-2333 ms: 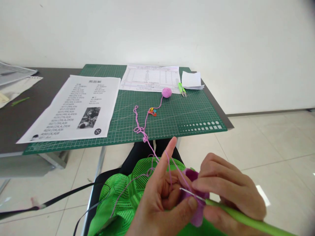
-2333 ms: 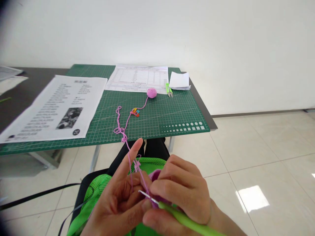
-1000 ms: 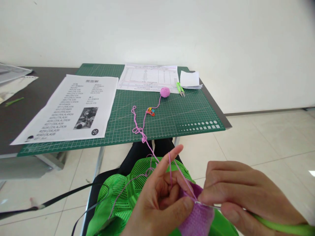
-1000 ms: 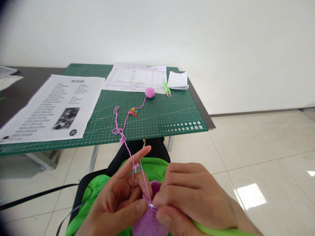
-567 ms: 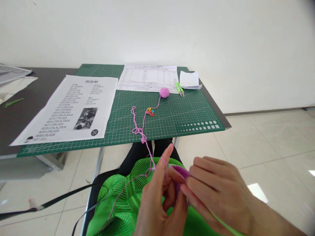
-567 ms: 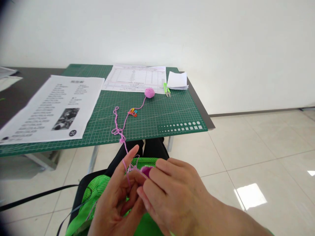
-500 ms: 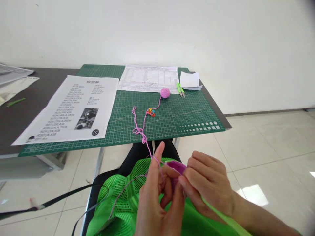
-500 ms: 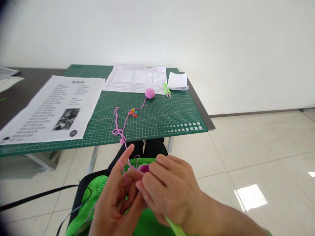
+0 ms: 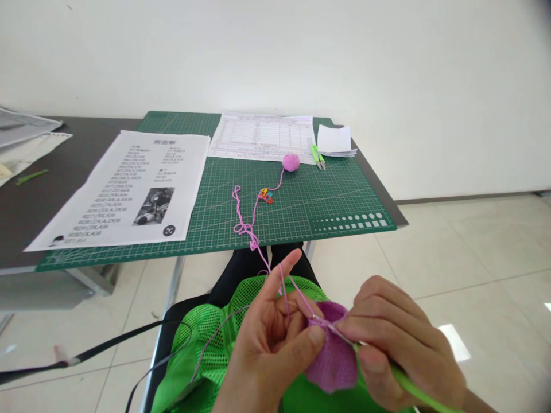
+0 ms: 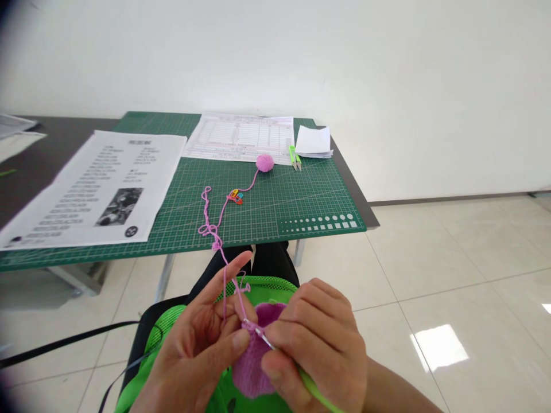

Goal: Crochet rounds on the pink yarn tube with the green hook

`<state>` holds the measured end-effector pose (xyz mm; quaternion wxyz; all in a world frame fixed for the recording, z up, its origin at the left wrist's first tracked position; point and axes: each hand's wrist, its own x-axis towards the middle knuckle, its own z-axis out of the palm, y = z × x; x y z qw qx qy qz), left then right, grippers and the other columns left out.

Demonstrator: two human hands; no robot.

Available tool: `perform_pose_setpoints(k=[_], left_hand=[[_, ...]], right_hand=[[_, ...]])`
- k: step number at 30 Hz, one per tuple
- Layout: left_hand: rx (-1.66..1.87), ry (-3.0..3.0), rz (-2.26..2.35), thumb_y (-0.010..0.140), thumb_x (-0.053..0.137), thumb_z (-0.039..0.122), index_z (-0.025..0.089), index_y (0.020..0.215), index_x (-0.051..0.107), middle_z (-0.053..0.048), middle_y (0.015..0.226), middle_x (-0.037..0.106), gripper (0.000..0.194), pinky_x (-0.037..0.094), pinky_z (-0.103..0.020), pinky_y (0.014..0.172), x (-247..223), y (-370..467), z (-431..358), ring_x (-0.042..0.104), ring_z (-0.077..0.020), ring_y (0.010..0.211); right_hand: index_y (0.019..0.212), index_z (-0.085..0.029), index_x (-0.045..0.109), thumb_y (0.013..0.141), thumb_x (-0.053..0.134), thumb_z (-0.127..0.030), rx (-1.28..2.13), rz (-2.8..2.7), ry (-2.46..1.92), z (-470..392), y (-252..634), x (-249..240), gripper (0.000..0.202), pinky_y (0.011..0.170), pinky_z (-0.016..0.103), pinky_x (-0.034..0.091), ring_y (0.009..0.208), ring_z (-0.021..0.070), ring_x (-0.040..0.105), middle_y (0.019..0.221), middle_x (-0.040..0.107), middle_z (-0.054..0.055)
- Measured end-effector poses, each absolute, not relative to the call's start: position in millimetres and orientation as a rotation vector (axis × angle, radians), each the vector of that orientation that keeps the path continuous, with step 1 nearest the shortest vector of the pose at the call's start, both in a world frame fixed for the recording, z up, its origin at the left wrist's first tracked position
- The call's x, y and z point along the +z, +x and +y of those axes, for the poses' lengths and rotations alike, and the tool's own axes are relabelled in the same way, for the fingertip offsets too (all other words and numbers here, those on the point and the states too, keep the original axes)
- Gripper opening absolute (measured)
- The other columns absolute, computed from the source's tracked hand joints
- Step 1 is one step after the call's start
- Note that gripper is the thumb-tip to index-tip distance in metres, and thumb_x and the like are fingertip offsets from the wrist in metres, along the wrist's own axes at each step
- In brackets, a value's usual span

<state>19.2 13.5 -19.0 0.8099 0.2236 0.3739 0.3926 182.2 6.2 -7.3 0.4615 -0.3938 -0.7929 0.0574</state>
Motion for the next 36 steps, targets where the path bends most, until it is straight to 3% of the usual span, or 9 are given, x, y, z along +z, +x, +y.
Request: perform_pose_setpoints(k=[8, 14, 18, 24, 31, 36], left_hand=[[0.826, 0.544, 0.751, 0.08, 0.076, 0.02, 0.037, 0.139, 0.052, 0.003, 0.077, 0.061, 0.066, 0.025, -0.022, 0.054, -18.6, 18.8, 11.0, 0.028, -0.0065, 0.056], [0.783, 0.61, 0.738, 0.083, 0.073, 0.025, 0.036, 0.14, 0.052, 0.003, 0.074, 0.054, 0.061, 0.022, -0.025, 0.055, -19.6, 20.2, 9.1, 0.026, -0.0081, 0.057], [0.785, 0.621, 0.702, 0.084, 0.073, 0.024, 0.039, 0.138, 0.053, 0.004, 0.074, 0.054, 0.059, 0.019, -0.025, 0.053, -15.1, 20.3, 11.1, 0.027, -0.0073, 0.056], [0.738, 0.561, 0.663, 0.081, 0.077, 0.026, 0.038, 0.138, 0.053, 0.007, 0.067, 0.039, 0.063, 0.022, -0.023, 0.056, -15.5, 16.6, 13.2, 0.023, -0.0088, 0.058], [0.774, 0.635, 0.728, 0.084, 0.074, 0.029, 0.041, 0.14, 0.05, 0.003, 0.078, 0.054, 0.062, 0.024, -0.023, 0.055, -15.5, 18.2, 10.9, 0.03, -0.0084, 0.059], [0.876, 0.65, 0.817, 0.084, 0.074, 0.029, 0.042, 0.137, 0.052, 0.007, 0.07, 0.047, 0.059, 0.023, -0.02, 0.052, -17.4, 27.2, 7.2, 0.027, -0.0079, 0.058]], right_hand=[[0.071, -0.016, 0.058, 0.09, 0.049, -0.005, 0.316, -2.093, -1.029, 0.5, 200.1, 10.3, 0.023, 0.052, 0.031, 0.042, 0.055, 0.0122, 0.047, 0.054, 0.058, 0.001], [0.067, -0.016, 0.053, 0.098, 0.041, -0.015, 0.536, -2.021, -0.965, 7.4, 197.8, 14.9, 0.033, 0.05, 0.028, 0.037, 0.051, 0.0093, 0.042, 0.05, 0.049, -0.001], [0.068, -0.017, 0.053, 0.1, 0.039, -0.022, 0.494, -1.927, -0.991, 6.6, 194.1, 9.7, 0.036, 0.049, 0.026, 0.038, 0.053, 0.0094, 0.044, 0.052, 0.049, -0.002], [0.078, -0.016, 0.059, 0.098, 0.045, -0.024, 0.409, -1.916, -1.096, 5.8, 186.5, 3.7, 0.026, 0.052, 0.028, 0.041, 0.058, 0.012, 0.048, 0.06, 0.056, 0.001], [0.063, -0.019, 0.044, 0.092, 0.045, -0.011, 0.575, -1.86, -1.159, 6.0, 179.1, 3.6, 0.03, 0.05, 0.026, 0.035, 0.053, 0.0095, 0.043, 0.053, 0.046, -0.002], [0.061, -0.019, 0.04, 0.089, 0.05, -0.005, 0.321, -1.865, -1.22, 7.3, 173.1, -3.0, 0.033, 0.048, 0.026, 0.033, 0.053, 0.0093, 0.038, 0.053, 0.041, -0.003]])
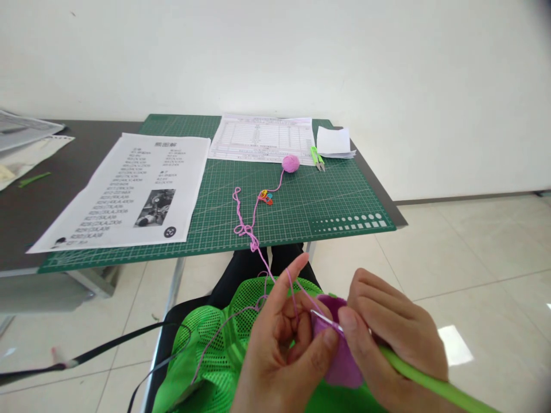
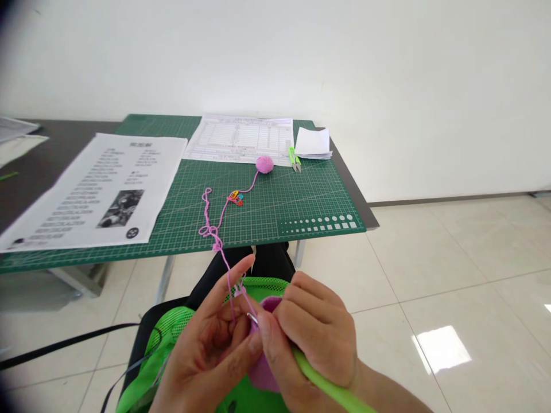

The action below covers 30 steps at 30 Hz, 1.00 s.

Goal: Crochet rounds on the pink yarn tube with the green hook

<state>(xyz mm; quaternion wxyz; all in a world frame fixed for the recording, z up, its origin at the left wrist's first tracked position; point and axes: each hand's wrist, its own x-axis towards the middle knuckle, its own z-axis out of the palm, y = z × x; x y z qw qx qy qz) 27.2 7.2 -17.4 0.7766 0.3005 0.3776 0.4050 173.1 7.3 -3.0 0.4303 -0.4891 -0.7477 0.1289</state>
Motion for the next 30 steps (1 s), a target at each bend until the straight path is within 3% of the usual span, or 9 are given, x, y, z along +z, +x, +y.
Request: perform_pose_setpoints(k=[3, 7, 13, 19, 25, 30], left_hand=[[0.958, 0.613, 0.905, 0.084, 0.074, 0.028, 0.044, 0.139, 0.05, 0.007, 0.068, 0.047, 0.061, 0.03, -0.017, 0.054, -21.8, 35.3, 2.4, 0.03, -0.007, 0.056], [1.087, 0.565, 1.023, 0.083, 0.075, 0.025, 0.045, 0.14, 0.048, 0.004, 0.083, 0.063, 0.066, 0.042, -0.017, 0.063, -27.2, 45.7, -4.1, 0.048, -0.0075, 0.064], [1.133, 0.533, 1.008, 0.084, 0.074, 0.02, 0.041, 0.134, 0.056, 0.004, 0.086, 0.069, 0.057, 0.044, -0.013, 0.069, -30.3, 47.7, -2.9, 0.056, -0.0069, 0.073], [0.939, 0.457, 0.791, 0.079, 0.077, 0.018, 0.032, 0.139, 0.053, 0.003, 0.072, 0.062, 0.066, 0.04, -0.018, 0.062, -33.4, 32.5, 6.7, 0.049, -0.008, 0.064], [0.776, 0.453, 0.676, 0.076, 0.078, 0.014, 0.028, 0.141, 0.051, 0.0, 0.078, 0.064, 0.072, 0.034, -0.022, 0.061, -28.0, 19.9, 15.0, 0.045, -0.009, 0.064], [0.819, 0.508, 0.744, 0.077, 0.078, 0.019, 0.032, 0.143, 0.049, 0.002, 0.076, 0.061, 0.073, 0.03, -0.02, 0.056, -21.5, 23.9, 11.1, 0.034, -0.0073, 0.058]], right_hand=[[0.058, -0.019, 0.041, 0.086, 0.053, -0.003, 0.135, -1.899, -1.201, 9.7, 168.3, -8.0, 0.035, 0.049, 0.028, 0.035, 0.052, 0.0099, 0.037, 0.052, 0.043, -0.003], [0.059, -0.019, 0.043, 0.083, 0.055, 0.0, 0.021, -1.862, -1.182, 11.4, 165.0, -19.3, 0.033, 0.05, 0.03, 0.035, 0.053, 0.011, 0.036, 0.052, 0.045, -0.002], [0.061, -0.019, 0.042, 0.081, 0.054, 0.002, -0.016, -1.78, -1.125, 11.4, 163.0, -41.7, 0.031, 0.051, 0.029, 0.03, 0.055, 0.0113, 0.034, 0.052, 0.043, -0.002], [0.065, -0.018, 0.048, 0.085, 0.046, -0.004, 0.063, -1.864, -1.053, 10.4, 171.4, -35.7, 0.025, 0.053, 0.03, 0.035, 0.057, 0.0127, 0.04, 0.053, 0.048, 0.0], [0.062, -0.02, 0.043, 0.089, 0.042, -0.007, 0.23, -1.952, -1.024, 10.4, 181.7, -12.8, 0.03, 0.05, 0.029, 0.035, 0.051, 0.0112, 0.038, 0.049, 0.041, -0.003], [0.06, -0.02, 0.045, 0.085, 0.048, -0.003, 0.138, -1.976, -1.083, 6.4, 179.6, -6.8, 0.031, 0.049, 0.029, 0.035, 0.051, 0.0113, 0.037, 0.047, 0.044, -0.003]])
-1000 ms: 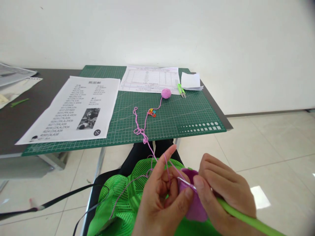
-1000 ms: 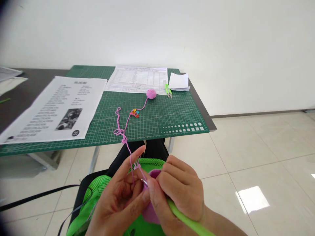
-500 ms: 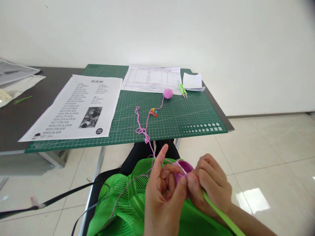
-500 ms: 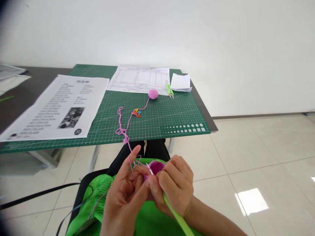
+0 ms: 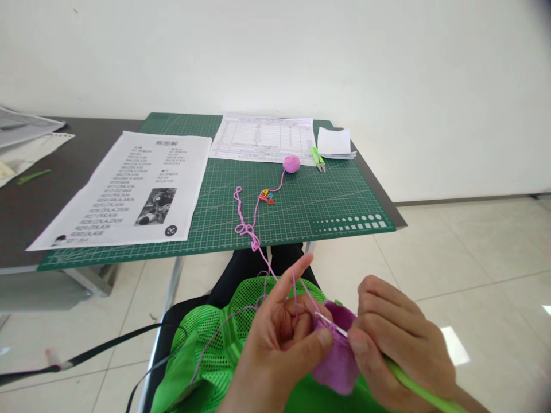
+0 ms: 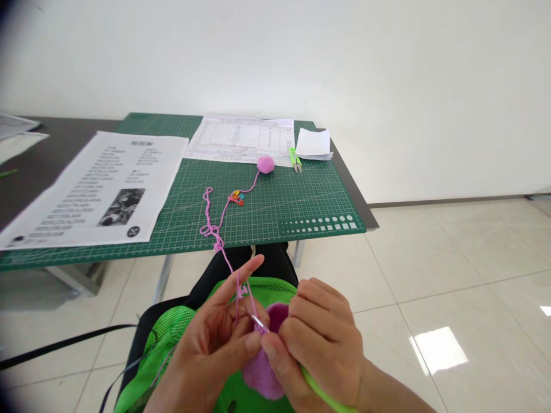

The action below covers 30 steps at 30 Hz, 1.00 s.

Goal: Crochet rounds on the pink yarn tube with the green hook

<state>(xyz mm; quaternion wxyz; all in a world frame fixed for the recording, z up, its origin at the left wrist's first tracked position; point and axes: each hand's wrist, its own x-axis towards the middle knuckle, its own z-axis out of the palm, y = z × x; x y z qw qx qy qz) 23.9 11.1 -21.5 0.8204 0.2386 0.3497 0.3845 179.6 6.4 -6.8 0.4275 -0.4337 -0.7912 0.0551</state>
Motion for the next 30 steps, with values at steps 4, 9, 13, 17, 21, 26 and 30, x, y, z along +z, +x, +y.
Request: perform_pose_setpoints(k=[4, 9, 13, 17, 21, 26, 30], left_hand=[[0.996, 0.618, 0.974, 0.081, 0.076, 0.022, 0.039, 0.141, 0.05, 0.004, 0.076, 0.059, 0.068, 0.027, -0.017, 0.05, -20.2, 37.3, 1.5, 0.029, -0.0064, 0.054], [1.164, 0.703, 1.154, 0.084, 0.074, 0.022, 0.037, 0.144, 0.046, 0.004, 0.074, 0.062, 0.068, 0.032, -0.014, 0.049, -22.7, 51.1, -1.5, 0.035, -0.006, 0.052], [1.141, 0.541, 1.012, 0.081, 0.075, 0.017, 0.037, 0.143, 0.047, 0.003, 0.078, 0.063, 0.071, 0.046, -0.016, 0.063, -24.7, 46.9, 4.3, 0.053, -0.0087, 0.066], [1.091, 0.494, 0.945, 0.081, 0.075, 0.016, 0.04, 0.143, 0.046, 0.005, 0.073, 0.059, 0.073, 0.045, -0.017, 0.064, -25.8, 39.0, 8.9, 0.051, -0.0079, 0.064], [1.012, 0.498, 0.888, 0.083, 0.073, 0.019, 0.039, 0.147, 0.04, 0.005, 0.069, 0.057, 0.075, 0.042, -0.018, 0.062, -25.0, 36.4, 11.1, 0.047, -0.0083, 0.062], [1.022, 0.532, 0.882, 0.085, 0.072, 0.021, 0.042, 0.149, 0.035, 0.005, 0.072, 0.058, 0.077, 0.039, -0.018, 0.06, -23.7, 37.4, 10.0, 0.045, -0.0087, 0.061], [1.07, 0.557, 0.96, 0.085, 0.072, 0.019, 0.047, 0.145, 0.039, 0.007, 0.071, 0.056, 0.075, 0.033, -0.013, 0.054, -21.6, 39.2, 6.5, 0.033, -0.0048, 0.053]], right_hand=[[0.057, -0.02, 0.043, 0.083, 0.056, -0.003, -0.002, -1.926, -1.12, 11.0, 171.2, -19.4, 0.033, 0.05, 0.03, 0.035, 0.052, 0.0114, 0.035, 0.049, 0.044, -0.003], [0.059, -0.021, 0.039, 0.084, 0.053, -0.002, -0.006, -1.804, -1.139, 20.5, 162.8, -37.6, 0.034, 0.05, 0.029, 0.03, 0.054, 0.0115, 0.032, 0.052, 0.038, -0.004], [0.063, -0.021, 0.039, 0.085, 0.044, -0.002, 0.039, -1.76, -1.138, 19.5, 161.4, -40.4, 0.03, 0.052, 0.03, 0.031, 0.055, 0.0119, 0.035, 0.056, 0.038, -0.003], [0.062, -0.021, 0.038, 0.085, 0.044, -0.003, 0.089, -1.75, -1.105, 18.1, 162.9, -36.8, 0.029, 0.052, 0.029, 0.03, 0.055, 0.0117, 0.035, 0.057, 0.037, -0.003], [0.062, -0.02, 0.036, 0.089, 0.039, -0.006, 0.232, -1.728, -1.102, 21.1, 164.3, -31.2, 0.031, 0.05, 0.027, 0.031, 0.053, 0.0102, 0.036, 0.056, 0.033, -0.004], [0.06, -0.021, 0.032, 0.09, 0.039, -0.006, 0.322, -1.755, -1.095, 28.1, 163.5, -28.1, 0.034, 0.05, 0.026, 0.033, 0.051, 0.0088, 0.034, 0.054, 0.031, -0.005], [0.058, -0.02, 0.034, 0.086, 0.047, -0.004, 0.219, -1.836, -1.078, 30.0, 162.8, -28.5, 0.036, 0.051, 0.028, 0.031, 0.052, 0.0093, 0.03, 0.052, 0.033, -0.005]])
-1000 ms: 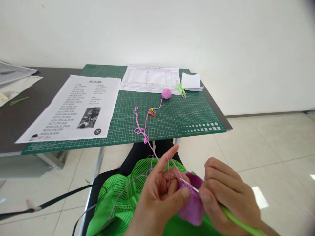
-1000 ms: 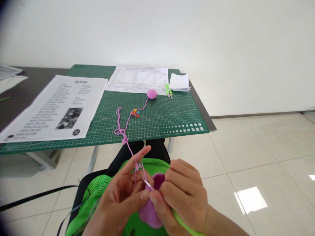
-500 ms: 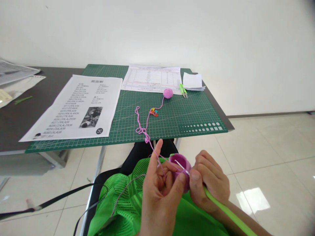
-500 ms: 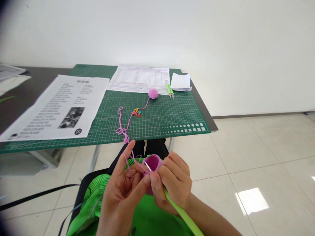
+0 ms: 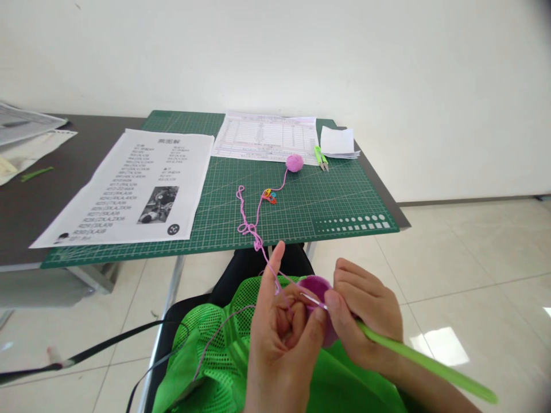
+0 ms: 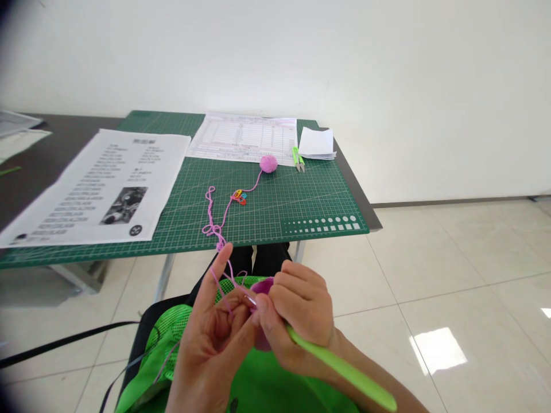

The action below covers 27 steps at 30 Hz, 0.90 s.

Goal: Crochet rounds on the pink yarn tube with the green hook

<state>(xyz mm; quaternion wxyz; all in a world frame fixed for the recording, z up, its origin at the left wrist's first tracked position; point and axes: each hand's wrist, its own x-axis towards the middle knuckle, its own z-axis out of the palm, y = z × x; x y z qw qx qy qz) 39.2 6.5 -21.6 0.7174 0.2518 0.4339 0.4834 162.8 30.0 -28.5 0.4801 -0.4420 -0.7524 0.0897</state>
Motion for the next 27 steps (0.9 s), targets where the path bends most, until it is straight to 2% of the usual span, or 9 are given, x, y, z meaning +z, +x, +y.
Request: perform_pose_setpoints(k=[4, 7, 10, 14, 17, 23, 27], left_hand=[[1.156, 0.562, 1.024, 0.084, 0.072, 0.016, 0.044, 0.145, 0.041, 0.004, 0.081, 0.062, 0.074, 0.04, -0.013, 0.06, -20.1, 42.8, 3.5, 0.043, -0.0049, 0.058], [1.13, 0.525, 0.974, 0.085, 0.071, 0.018, 0.04, 0.147, 0.04, 0.004, 0.079, 0.061, 0.072, 0.042, -0.015, 0.058, -22.5, 42.2, 3.3, 0.043, -0.006, 0.057], [1.043, 0.439, 0.834, 0.082, 0.074, 0.017, 0.035, 0.144, 0.046, 0.004, 0.072, 0.059, 0.071, 0.04, -0.016, 0.058, -25.8, 36.4, 5.9, 0.042, -0.007, 0.058], [0.911, 0.4, 0.728, 0.077, 0.077, 0.016, 0.034, 0.141, 0.051, 0.004, 0.07, 0.057, 0.072, 0.037, -0.019, 0.06, -23.6, 25.3, 10.6, 0.04, -0.0071, 0.058], [0.846, 0.415, 0.688, 0.076, 0.077, 0.016, 0.035, 0.141, 0.051, 0.003, 0.07, 0.057, 0.072, 0.034, -0.02, 0.058, -18.9, 18.7, 13.9, 0.035, -0.0067, 0.055], [0.784, 0.389, 0.586, 0.073, 0.082, 0.018, 0.035, 0.137, 0.056, 0.002, 0.071, 0.063, 0.071, 0.028, -0.018, 0.055, -21.0, 13.3, 18.7, 0.031, -0.006, 0.055], [0.781, 0.376, 0.552, 0.072, 0.083, 0.017, 0.034, 0.135, 0.059, 0.002, 0.072, 0.064, 0.069, 0.028, -0.017, 0.054, -26.7, 13.4, 18.2, 0.032, -0.0055, 0.054]], right_hand=[[0.057, -0.02, 0.038, 0.082, 0.054, -0.002, 0.026, -1.845, -1.042, 26.8, 161.6, -37.7, 0.035, 0.051, 0.032, 0.026, 0.055, 0.0113, 0.03, 0.051, 0.039, -0.003], [0.062, -0.019, 0.045, 0.087, 0.048, -0.004, -0.078, -1.8, -0.991, 22.5, 161.7, -48.7, 0.029, 0.051, 0.033, 0.025, 0.054, 0.0124, 0.031, 0.052, 0.043, -0.002], [0.066, -0.018, 0.048, 0.094, 0.043, -0.013, -0.105, -1.787, -0.936, 18.7, 163.7, -52.3, 0.029, 0.051, 0.033, 0.029, 0.054, 0.0131, 0.034, 0.054, 0.045, -0.001], [0.062, -0.019, 0.045, 0.098, 0.038, -0.019, 0.013, -1.825, -0.939, 16.3, 166.3, -36.2, 0.036, 0.051, 0.032, 0.034, 0.053, 0.0122, 0.035, 0.051, 0.042, -0.002], [0.061, -0.019, 0.041, 0.096, 0.036, -0.015, 0.153, -1.848, -0.96, 15.0, 168.0, -18.5, 0.036, 0.049, 0.03, 0.033, 0.05, 0.0102, 0.034, 0.049, 0.041, -0.003], [0.063, -0.02, 0.041, 0.082, 0.044, -0.001, 0.397, -1.886, -1.05, 9.1, 178.9, -3.7, 0.026, 0.053, 0.03, 0.04, 0.051, 0.0102, 0.039, 0.051, 0.04, -0.004], [0.064, -0.021, 0.038, 0.086, 0.043, -0.006, 0.434, -1.86, -1.074, 5.3, 183.5, -2.4, 0.028, 0.054, 0.031, 0.039, 0.049, 0.0099, 0.039, 0.052, 0.035, -0.005]])
